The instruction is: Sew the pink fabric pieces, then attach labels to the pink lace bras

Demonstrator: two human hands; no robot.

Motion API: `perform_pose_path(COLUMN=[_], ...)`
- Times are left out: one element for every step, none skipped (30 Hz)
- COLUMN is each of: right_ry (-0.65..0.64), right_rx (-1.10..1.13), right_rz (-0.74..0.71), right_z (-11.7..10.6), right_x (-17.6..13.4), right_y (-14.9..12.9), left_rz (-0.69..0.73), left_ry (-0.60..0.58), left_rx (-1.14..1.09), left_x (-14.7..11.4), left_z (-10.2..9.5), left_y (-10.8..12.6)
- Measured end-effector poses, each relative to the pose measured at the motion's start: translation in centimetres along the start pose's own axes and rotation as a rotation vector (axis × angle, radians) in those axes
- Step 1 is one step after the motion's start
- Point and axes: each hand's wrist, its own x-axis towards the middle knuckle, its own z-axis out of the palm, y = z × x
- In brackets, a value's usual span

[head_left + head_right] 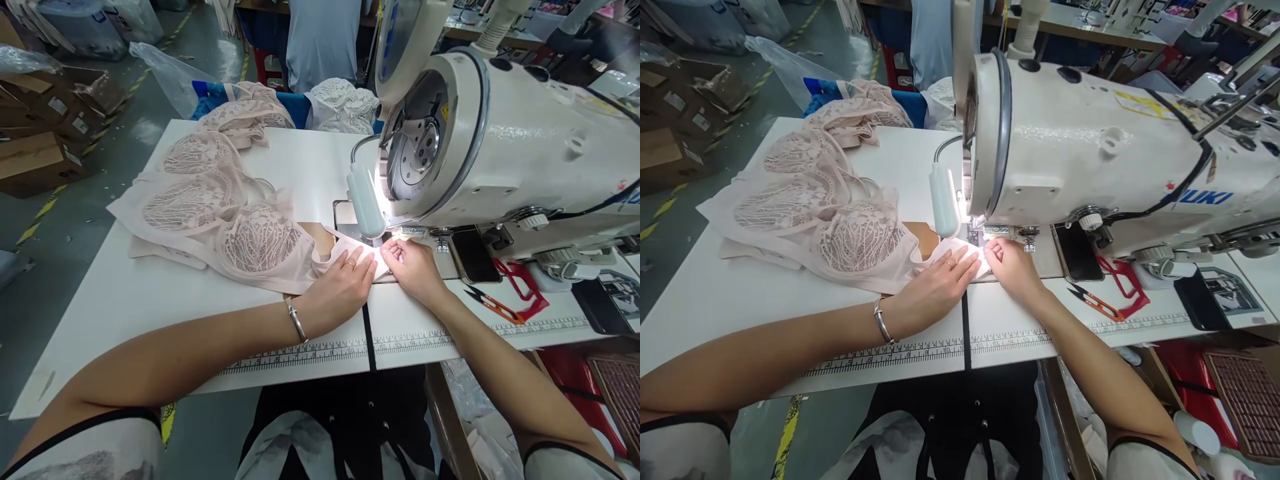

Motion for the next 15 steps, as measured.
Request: perform_pose_path(right_ry=[-0.001, -0.001, 0.000, 0.001, 0.003, 0.005, 0.007, 0.010, 0.013, 0.015, 0.020, 0.022, 0.023, 0.021, 0.017], right_rx=[-0.003, -0.005, -0.005, -0.005, -0.005, -0.006, -0.007, -0.008, -0.010, -0.013, -0.017, -0.022, -0.025, -0.029, -0.035], right_rz=[-0.001, -0.002, -0.003, -0.004, -0.005, -0.007, -0.010, -0.014, -0.018, -0.022, -0.030, -0.046, -0.078, -0.128, -0.195], right_z=[0.02, 0.04, 0.07, 0.10, 0.13, 0.17, 0.21, 0.23, 0.22, 0.18, 0.09, -0.04, -0.19, -0.36, -0.52], right_x=[-0.01, -0.02, -0.03, -0.05, -0.06, -0.08, -0.10, -0.13, -0.16, -0.21, -0.28, -0.37, -0.48, -0.63, -0.79], right_y=[-0.01, -0.03, -0.05, -0.06, -0.06, -0.04, -0.01, 0.04, 0.11, 0.21, 0.32, 0.47, 0.63, 0.79, 0.94], left_rz=[0.008, 0.014, 0.018, 0.020, 0.023, 0.025, 0.024, 0.023, 0.023, 0.022, 0.026, 0.034, 0.047, 0.059, 0.069], left_ry=[-0.012, -0.018, -0.020, -0.016, -0.010, -0.003, 0.007, 0.015, 0.025, 0.034, 0.043, 0.053, 0.059, 0.063, 0.064], left_rx=[0.022, 0.039, 0.052, 0.061, 0.068, 0.071, 0.072, 0.070, 0.067, 0.061, 0.053, 0.043, 0.031, 0.019, 0.006], left_x=[-0.02, -0.04, -0.07, -0.10, -0.14, -0.17, -0.20, -0.21, -0.19, -0.16, -0.12, -0.06, -0.01, 0.04, 0.07], left_z=[-0.12, -0.24, -0.35, -0.44, -0.49, -0.50, -0.48, -0.43, -0.34, -0.22, -0.08, 0.06, 0.20, 0.33, 0.41], left_y=[-0.01, -0.05, -0.10, -0.15, -0.19, -0.21, -0.22, -0.24, -0.27, -0.32, -0.38, -0.46, -0.55, -0.64, -0.73])
